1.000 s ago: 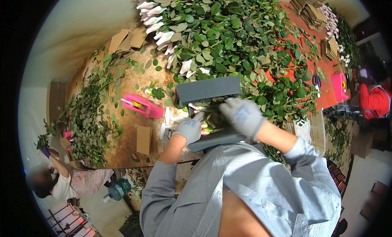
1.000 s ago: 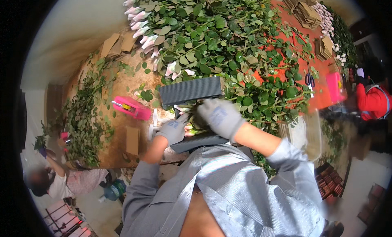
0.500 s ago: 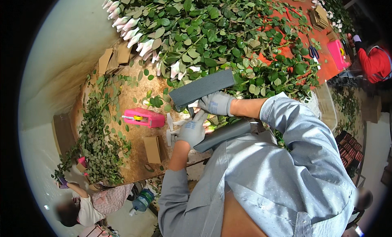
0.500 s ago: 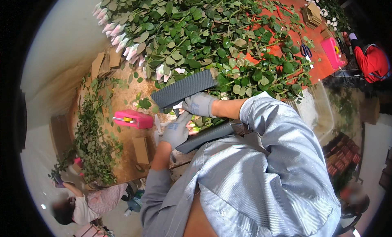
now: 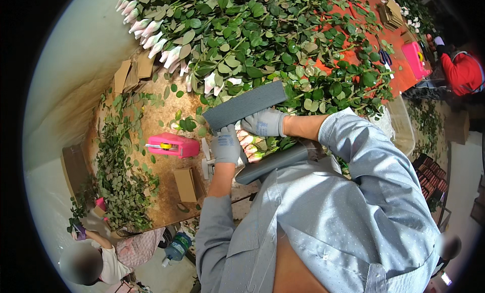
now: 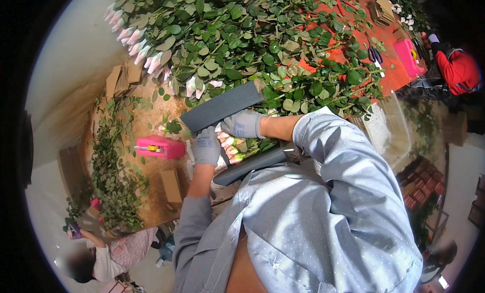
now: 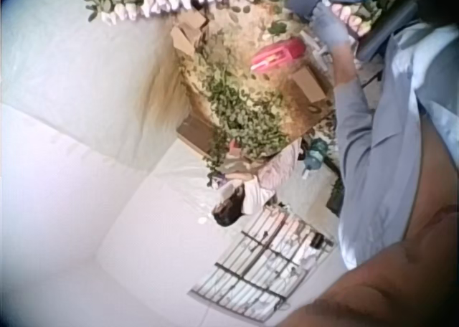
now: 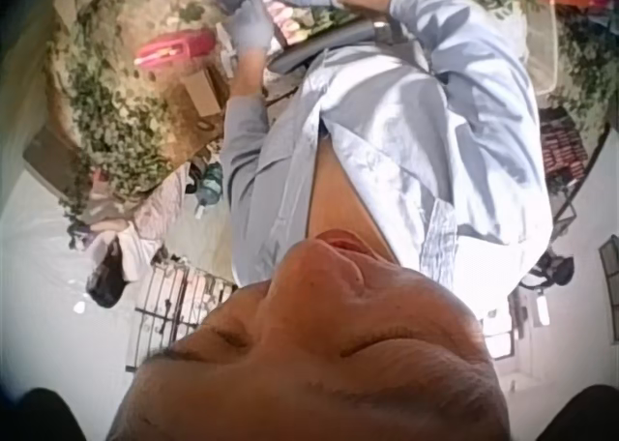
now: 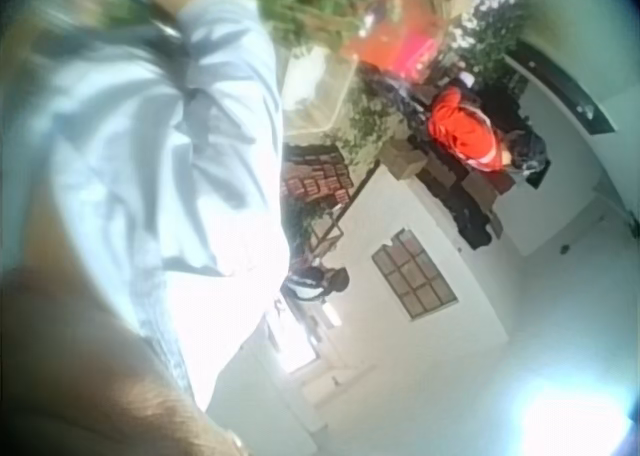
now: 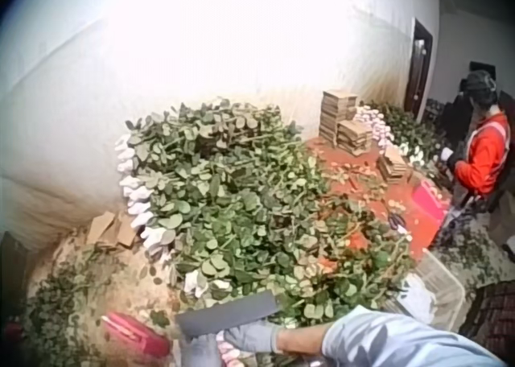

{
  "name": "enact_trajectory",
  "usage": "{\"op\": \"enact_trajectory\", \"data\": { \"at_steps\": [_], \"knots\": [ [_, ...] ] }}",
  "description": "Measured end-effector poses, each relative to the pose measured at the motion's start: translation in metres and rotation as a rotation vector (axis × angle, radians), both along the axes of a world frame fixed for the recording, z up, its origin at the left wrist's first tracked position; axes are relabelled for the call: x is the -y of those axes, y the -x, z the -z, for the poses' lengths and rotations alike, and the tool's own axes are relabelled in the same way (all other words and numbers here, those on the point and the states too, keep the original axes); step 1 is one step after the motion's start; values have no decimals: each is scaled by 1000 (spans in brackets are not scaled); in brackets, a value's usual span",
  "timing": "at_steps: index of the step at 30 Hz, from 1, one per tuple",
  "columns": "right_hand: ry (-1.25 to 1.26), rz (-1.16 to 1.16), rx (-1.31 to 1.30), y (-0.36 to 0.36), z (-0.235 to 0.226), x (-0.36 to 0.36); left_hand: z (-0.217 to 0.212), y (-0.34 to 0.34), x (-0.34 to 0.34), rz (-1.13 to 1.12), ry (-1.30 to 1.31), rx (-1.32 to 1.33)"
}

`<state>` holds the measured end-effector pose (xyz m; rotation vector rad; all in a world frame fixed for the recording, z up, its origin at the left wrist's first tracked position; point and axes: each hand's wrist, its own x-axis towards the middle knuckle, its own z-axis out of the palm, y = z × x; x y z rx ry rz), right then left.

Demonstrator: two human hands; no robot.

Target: The person assembles floral arrangements by placing green leafy stems into a gray plastic holder on a table. They repeatedly pick up stems, insert them into the holder, and adjust the arrangement while other workers are visible in the background.

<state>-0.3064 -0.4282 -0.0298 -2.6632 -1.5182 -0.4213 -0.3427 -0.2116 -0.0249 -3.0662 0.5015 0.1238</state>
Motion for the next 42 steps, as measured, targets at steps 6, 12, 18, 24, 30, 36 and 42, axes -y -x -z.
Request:
{"op": "enact_trajectory", "data": {
  "at_steps": [6,12,18,24,30,36,42],
  "knots": [
    [-12,5,11,0,3,0,-14,3,-6,42,21,-3],
    [7,-7,35,-2,12,-1,-17,4,-17,42,-8,18],
    [43,-29,101,-3,7,-2,-22,-6,-22,-127,-195,-175],
    [65,-52,47,-4,0,2,-74,-7,-10,-66,-221,-330],
    [64,-39,-8,0,7,-1,-76,24,16,217,317,-455],
    [33,-16,-5,3,13,-4,-55,29,5,232,402,-478],
    [-137,29,-91,4,30,-2,-61,16,13,236,386,-427]
  ]
}}
